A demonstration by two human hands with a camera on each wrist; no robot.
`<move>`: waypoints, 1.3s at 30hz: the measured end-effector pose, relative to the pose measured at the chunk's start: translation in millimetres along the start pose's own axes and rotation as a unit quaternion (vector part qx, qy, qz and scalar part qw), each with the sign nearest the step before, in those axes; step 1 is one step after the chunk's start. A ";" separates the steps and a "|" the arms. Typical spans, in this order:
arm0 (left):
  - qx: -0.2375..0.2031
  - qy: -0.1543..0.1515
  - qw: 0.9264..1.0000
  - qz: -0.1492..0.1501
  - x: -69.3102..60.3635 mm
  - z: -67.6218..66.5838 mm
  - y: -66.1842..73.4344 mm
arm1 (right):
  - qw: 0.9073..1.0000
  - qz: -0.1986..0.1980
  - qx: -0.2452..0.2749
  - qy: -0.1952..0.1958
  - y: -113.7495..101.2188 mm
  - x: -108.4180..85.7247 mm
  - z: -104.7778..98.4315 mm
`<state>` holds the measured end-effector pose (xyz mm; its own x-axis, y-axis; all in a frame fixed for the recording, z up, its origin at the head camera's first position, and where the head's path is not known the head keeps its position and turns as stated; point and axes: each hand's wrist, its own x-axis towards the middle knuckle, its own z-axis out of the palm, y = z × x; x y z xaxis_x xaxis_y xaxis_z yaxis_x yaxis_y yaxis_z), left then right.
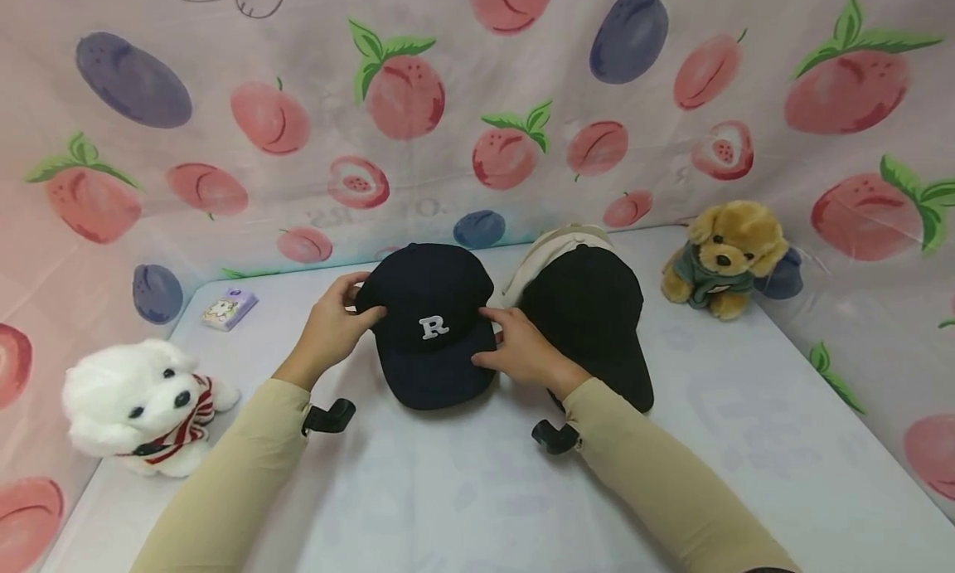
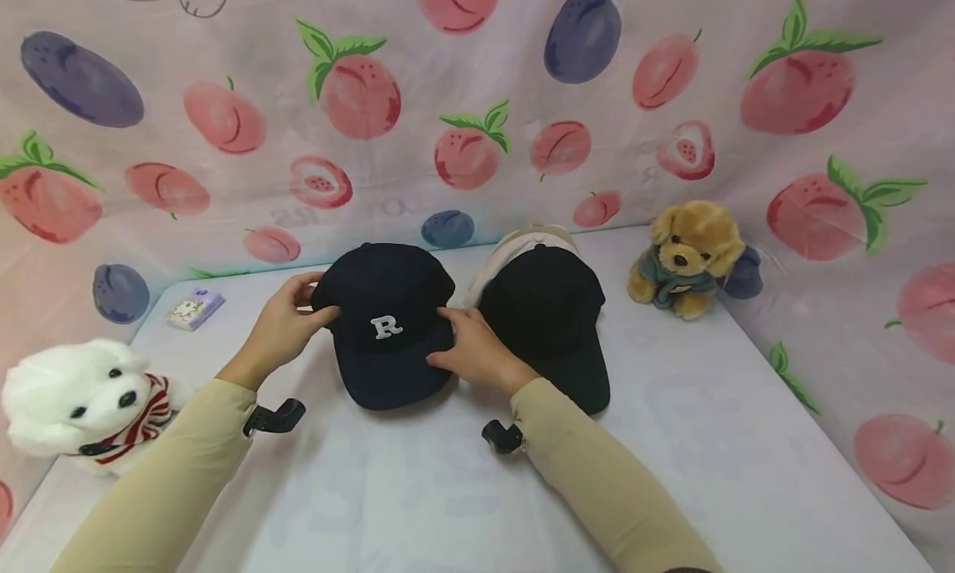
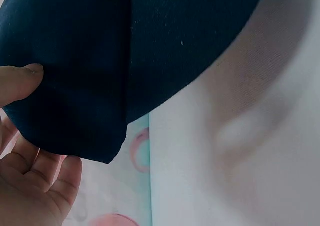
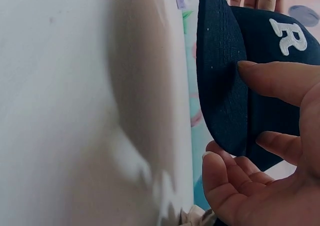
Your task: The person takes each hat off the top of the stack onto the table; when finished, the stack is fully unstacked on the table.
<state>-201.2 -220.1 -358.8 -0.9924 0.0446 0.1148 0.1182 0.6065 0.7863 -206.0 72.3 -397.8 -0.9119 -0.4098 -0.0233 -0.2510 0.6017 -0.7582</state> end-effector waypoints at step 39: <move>-0.079 -0.028 0.996 -0.022 26.6 -42.7 -26.7 | 0.999 0.020 0.025 -0.013 -28.2 59.3 53.2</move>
<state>-229.3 -269.0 -350.8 -0.9965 0.0684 0.0474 0.0744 0.4757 0.8765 -235.8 -5.4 -412.4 -0.9119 -0.4043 -0.0706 -0.1979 0.5839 -0.7874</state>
